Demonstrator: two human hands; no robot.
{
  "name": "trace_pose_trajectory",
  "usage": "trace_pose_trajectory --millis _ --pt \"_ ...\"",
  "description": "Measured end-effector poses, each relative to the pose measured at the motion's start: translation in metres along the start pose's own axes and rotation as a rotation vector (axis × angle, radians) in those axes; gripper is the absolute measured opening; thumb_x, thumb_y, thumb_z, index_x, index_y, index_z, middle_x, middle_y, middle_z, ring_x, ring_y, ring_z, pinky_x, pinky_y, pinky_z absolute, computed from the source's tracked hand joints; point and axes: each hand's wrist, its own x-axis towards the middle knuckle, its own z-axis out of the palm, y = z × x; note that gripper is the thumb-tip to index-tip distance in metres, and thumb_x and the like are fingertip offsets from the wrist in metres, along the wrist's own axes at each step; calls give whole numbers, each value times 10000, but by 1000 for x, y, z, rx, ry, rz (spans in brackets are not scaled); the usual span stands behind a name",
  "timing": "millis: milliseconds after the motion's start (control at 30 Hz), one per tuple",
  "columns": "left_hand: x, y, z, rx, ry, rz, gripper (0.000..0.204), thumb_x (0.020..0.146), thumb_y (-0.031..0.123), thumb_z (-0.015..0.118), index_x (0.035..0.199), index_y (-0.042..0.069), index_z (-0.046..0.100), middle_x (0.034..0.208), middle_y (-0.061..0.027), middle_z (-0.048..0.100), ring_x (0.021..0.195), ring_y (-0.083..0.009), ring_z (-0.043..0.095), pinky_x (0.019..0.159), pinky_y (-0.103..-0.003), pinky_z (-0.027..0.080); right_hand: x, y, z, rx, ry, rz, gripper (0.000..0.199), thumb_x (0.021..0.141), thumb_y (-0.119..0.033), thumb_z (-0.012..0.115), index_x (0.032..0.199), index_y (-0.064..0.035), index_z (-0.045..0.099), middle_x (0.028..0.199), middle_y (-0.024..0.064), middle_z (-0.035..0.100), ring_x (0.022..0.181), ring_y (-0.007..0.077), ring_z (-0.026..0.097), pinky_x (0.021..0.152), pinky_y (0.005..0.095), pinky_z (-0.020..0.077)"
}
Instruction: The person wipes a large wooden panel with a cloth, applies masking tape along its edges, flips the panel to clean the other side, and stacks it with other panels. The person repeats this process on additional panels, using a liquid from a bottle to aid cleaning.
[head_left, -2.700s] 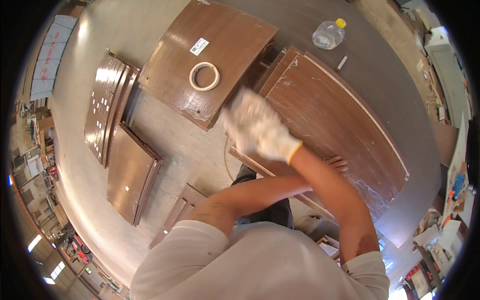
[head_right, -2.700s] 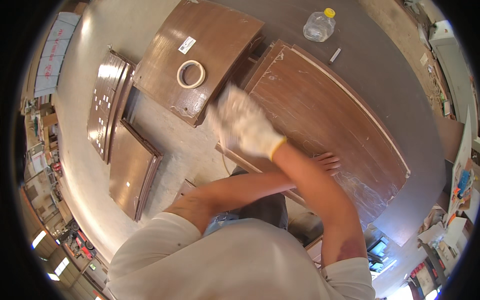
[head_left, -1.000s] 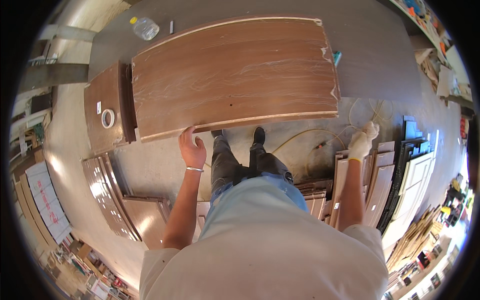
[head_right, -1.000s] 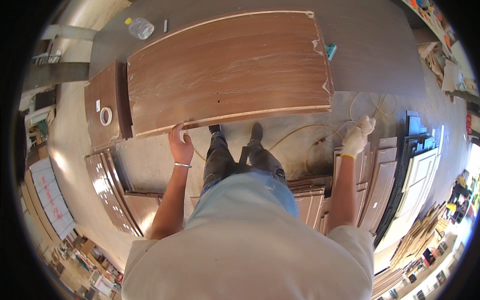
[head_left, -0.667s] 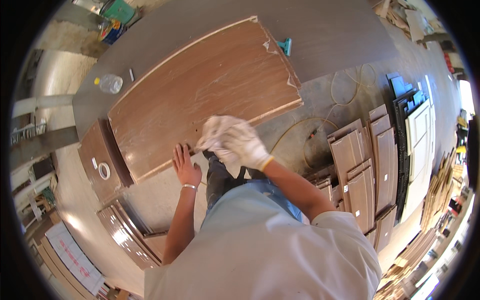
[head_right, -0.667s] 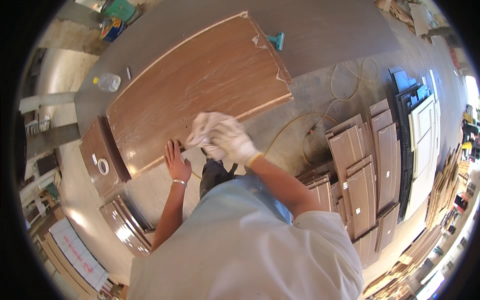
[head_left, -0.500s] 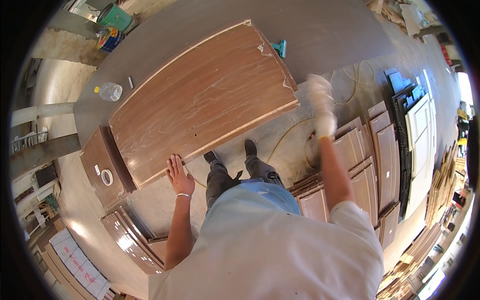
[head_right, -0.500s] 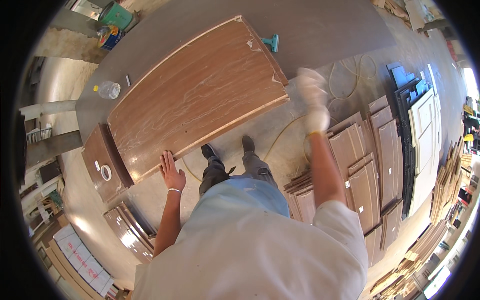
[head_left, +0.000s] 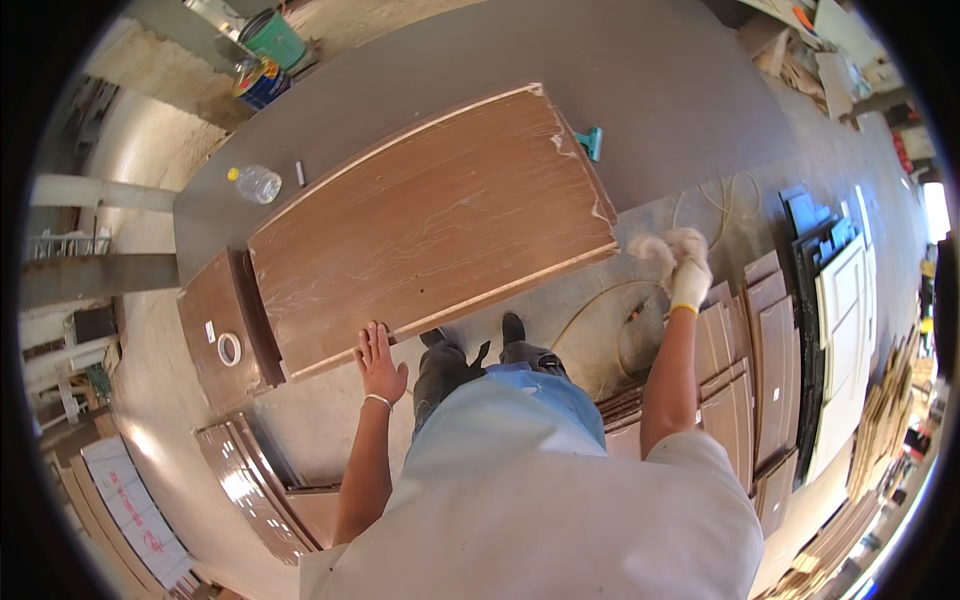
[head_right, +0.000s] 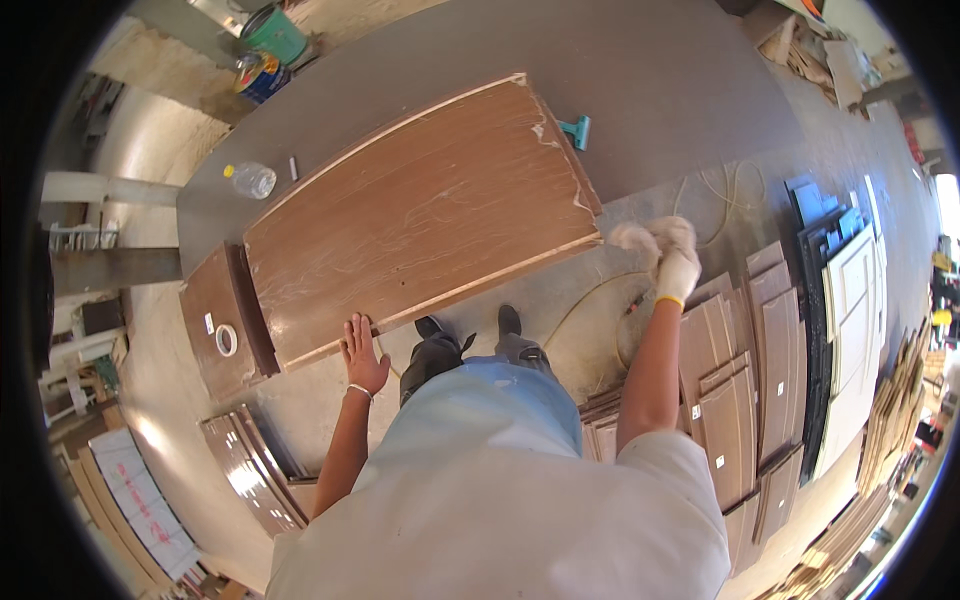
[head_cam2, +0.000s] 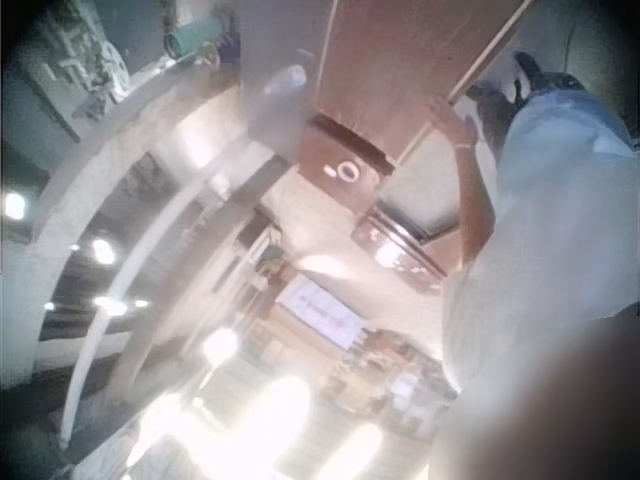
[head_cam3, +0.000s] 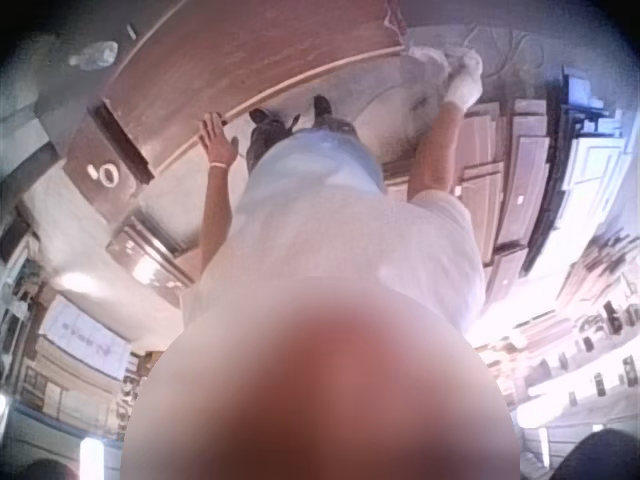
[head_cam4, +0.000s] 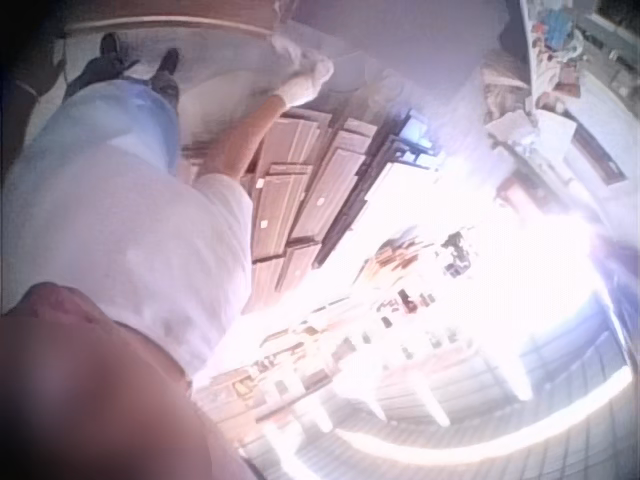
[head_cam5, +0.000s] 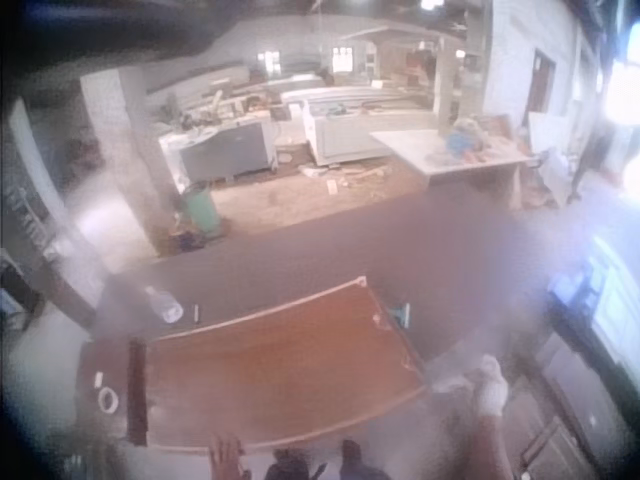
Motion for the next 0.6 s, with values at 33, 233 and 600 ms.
trace_pose_trajectory --millis 33,233,600 --pt "0 -3 -2 -35 -4 14 1071 825 174 761 1698 93 146 1781 -132 119 1641 -402 51 1302 -598 73 -4 -7 9 -341 224 37 317 909 -95 590 1144 -36 794 1006 105 777 926 192 724 843 316 570" --pt "-1 -1 2 -74 34 39 1070 833 201 762 1701 97 145 1788 -115 108 1643 -398 41 1293 -625 64 -54 -38 108 -1075 255 -130 328 927 -155 611 1210 -38 728 919 152 775 820 288 746 774 379 575" --pt "-6 -43 -16 -213 6 278 814 862 148 709 1616 123 403 1756 -80 256 1631 -334 179 1307 -546 160 -36 6 62 -1647 53 -6 204 989 -250 615 958 -125 774 1012 70 787 992 184 743 780 377 576"
